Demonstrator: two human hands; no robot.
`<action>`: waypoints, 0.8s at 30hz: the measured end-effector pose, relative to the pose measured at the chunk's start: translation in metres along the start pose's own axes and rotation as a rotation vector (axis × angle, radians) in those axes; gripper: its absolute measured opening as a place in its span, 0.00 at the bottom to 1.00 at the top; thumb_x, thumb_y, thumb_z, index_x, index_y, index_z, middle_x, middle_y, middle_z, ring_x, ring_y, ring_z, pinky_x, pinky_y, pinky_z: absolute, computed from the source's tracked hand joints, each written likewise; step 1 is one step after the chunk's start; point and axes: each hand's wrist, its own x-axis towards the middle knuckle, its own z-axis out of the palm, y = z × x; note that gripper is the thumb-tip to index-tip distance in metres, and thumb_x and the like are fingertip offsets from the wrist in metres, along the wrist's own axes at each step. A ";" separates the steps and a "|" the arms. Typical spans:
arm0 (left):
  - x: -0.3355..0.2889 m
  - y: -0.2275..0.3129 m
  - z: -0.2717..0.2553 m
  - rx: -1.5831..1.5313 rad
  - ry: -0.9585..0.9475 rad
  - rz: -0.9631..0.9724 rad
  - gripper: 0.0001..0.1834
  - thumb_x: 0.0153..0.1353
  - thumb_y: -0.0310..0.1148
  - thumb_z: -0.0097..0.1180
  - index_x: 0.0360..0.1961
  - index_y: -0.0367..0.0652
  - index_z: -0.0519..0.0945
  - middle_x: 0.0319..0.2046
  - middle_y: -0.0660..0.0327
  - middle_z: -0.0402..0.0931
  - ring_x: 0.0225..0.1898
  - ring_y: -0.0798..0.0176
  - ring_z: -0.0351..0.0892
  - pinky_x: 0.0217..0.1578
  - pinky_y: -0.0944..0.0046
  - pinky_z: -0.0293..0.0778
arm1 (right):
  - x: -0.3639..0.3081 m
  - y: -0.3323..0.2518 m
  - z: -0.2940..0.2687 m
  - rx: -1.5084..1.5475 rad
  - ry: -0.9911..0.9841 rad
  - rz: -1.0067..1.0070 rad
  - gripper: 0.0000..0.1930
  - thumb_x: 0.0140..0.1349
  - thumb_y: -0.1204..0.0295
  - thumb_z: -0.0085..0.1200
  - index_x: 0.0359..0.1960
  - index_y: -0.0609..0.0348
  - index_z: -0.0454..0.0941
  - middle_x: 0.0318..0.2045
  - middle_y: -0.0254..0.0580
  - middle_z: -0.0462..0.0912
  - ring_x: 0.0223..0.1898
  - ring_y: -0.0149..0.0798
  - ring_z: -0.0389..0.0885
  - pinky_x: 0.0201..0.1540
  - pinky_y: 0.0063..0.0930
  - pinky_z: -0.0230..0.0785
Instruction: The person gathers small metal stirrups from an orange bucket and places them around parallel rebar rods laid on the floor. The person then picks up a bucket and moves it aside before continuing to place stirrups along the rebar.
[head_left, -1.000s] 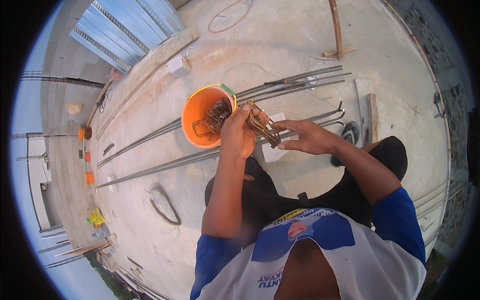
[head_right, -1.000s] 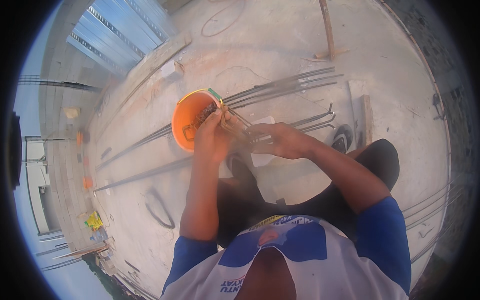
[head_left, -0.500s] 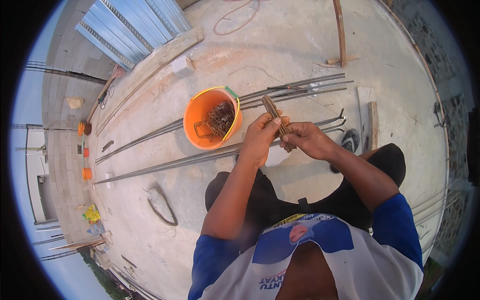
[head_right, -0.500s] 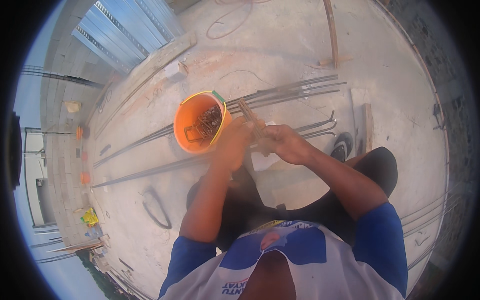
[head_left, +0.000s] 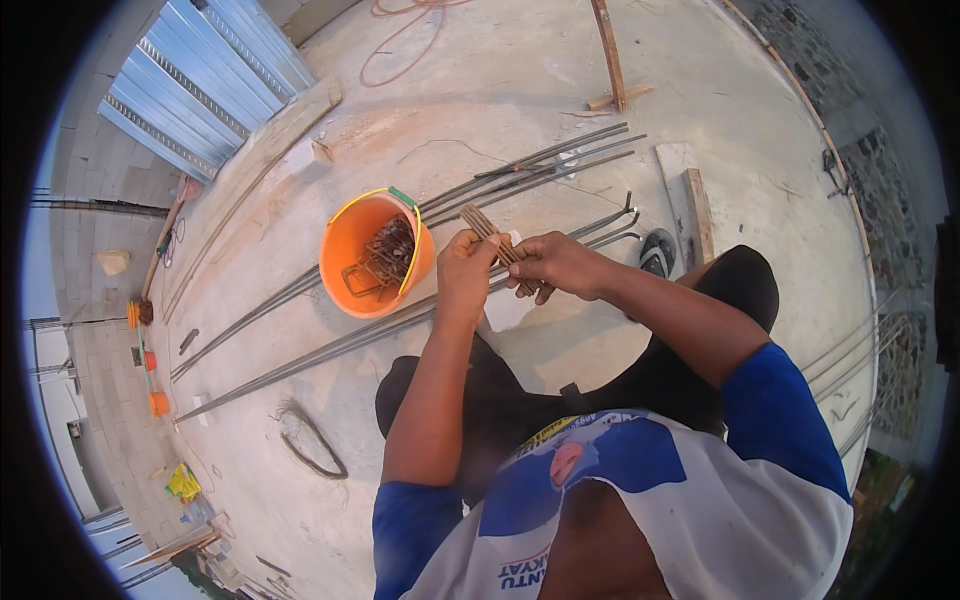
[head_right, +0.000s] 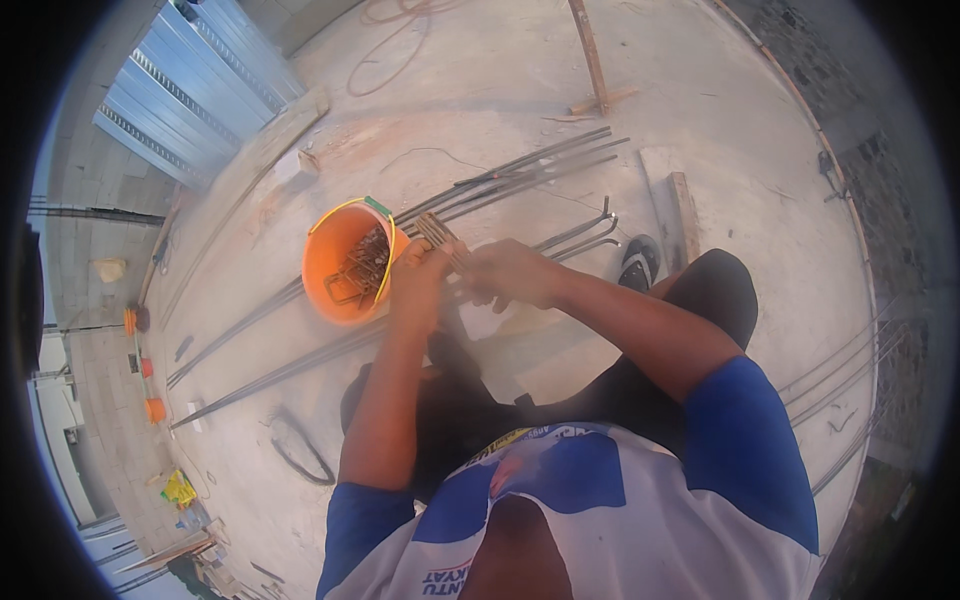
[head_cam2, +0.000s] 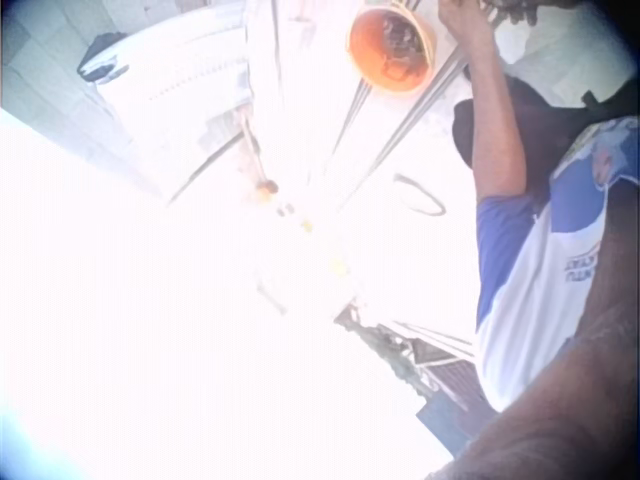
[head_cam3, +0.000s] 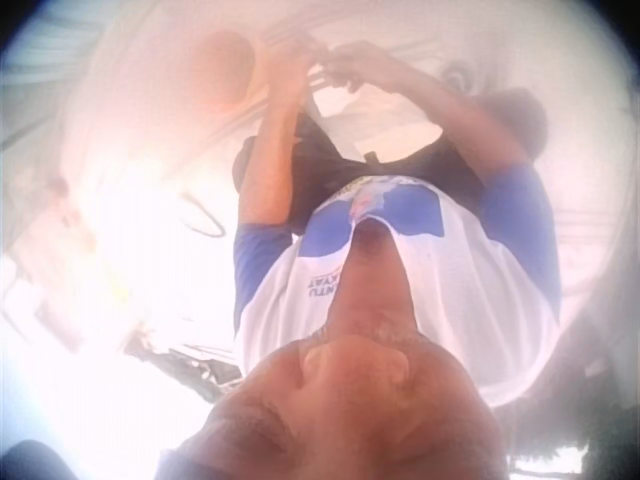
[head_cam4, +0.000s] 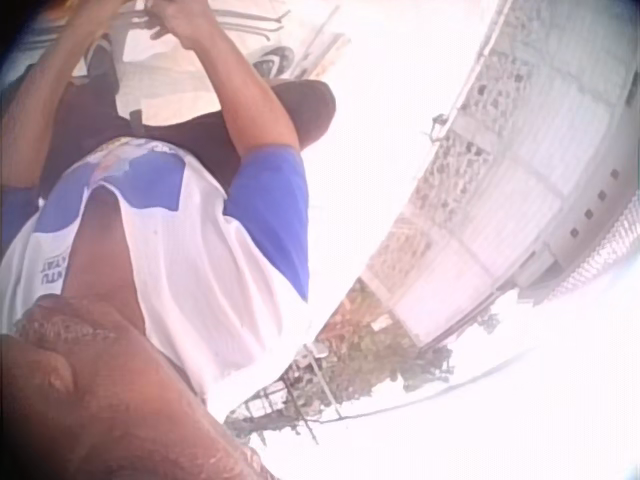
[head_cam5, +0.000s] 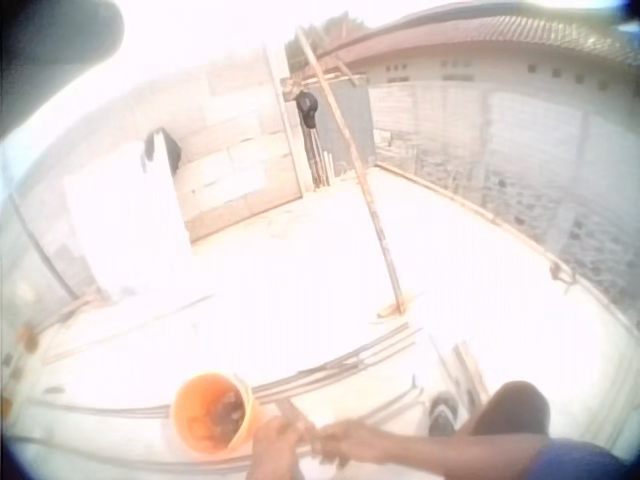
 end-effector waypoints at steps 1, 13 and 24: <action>0.000 0.001 0.000 -0.004 0.002 0.019 0.11 0.65 0.30 0.54 0.43 0.32 0.77 0.38 0.55 0.82 0.38 0.69 0.78 0.43 0.68 0.71 | 0.000 0.000 0.002 0.002 -0.007 -0.018 0.10 0.67 0.66 0.52 0.39 0.61 0.77 0.34 0.37 0.83 0.33 0.29 0.81 0.33 0.27 0.77; 0.003 0.007 0.003 0.412 -0.114 0.026 0.25 0.61 0.38 0.55 0.56 0.34 0.74 0.43 0.52 0.81 0.46 0.62 0.78 0.49 0.62 0.70 | -0.007 0.017 -0.052 0.010 0.229 0.030 0.10 0.68 0.66 0.50 0.39 0.60 0.76 0.32 0.35 0.82 0.31 0.30 0.82 0.34 0.29 0.78; 0.002 0.011 -0.003 0.331 -0.199 -0.037 0.28 0.59 0.41 0.56 0.58 0.37 0.74 0.43 0.57 0.80 0.46 0.63 0.78 0.46 0.64 0.71 | -0.028 0.019 -0.064 -0.013 0.382 0.065 0.13 0.66 0.65 0.51 0.43 0.65 0.76 0.35 0.41 0.80 0.34 0.36 0.81 0.35 0.34 0.78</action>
